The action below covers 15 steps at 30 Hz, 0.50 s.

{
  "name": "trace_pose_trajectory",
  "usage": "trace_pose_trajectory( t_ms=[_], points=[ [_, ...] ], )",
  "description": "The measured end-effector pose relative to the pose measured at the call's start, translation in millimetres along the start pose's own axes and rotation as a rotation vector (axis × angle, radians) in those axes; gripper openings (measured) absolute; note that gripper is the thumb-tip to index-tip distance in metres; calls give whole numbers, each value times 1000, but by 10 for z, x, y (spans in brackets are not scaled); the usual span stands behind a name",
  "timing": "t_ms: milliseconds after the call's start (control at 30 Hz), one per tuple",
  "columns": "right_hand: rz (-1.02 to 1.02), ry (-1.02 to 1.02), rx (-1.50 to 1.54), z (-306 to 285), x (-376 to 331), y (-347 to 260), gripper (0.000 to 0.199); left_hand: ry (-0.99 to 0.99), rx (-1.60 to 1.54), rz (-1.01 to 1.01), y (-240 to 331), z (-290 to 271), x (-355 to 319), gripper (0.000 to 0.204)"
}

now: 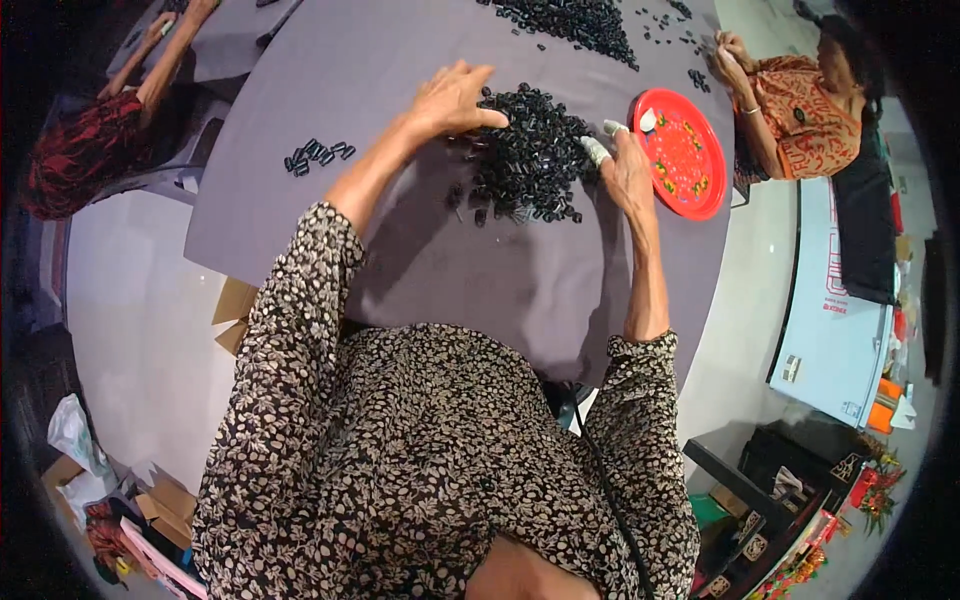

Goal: The person assembles small plastic components by inserting screws into each piece by hand and placing the finished pieces on the table.

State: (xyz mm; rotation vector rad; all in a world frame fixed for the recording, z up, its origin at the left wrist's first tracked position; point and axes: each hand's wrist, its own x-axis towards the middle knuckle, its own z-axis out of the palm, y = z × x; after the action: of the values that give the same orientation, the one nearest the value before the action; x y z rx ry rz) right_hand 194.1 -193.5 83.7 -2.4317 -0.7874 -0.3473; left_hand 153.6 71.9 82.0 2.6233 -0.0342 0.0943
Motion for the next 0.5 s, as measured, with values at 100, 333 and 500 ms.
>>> trace_pose_trajectory(
  t_ms=[100,333,500],
  points=[
    [257,-182,-210,55,37,-125,42,-162,51,-58,-65,73,84,85],
    [188,-149,-80,358,131,-141,36,-326,12,88,278,218,127,98],
    [225,-221,121,436,202,-260,32,-290,-85,166,347,388,122,91]
  ],
)
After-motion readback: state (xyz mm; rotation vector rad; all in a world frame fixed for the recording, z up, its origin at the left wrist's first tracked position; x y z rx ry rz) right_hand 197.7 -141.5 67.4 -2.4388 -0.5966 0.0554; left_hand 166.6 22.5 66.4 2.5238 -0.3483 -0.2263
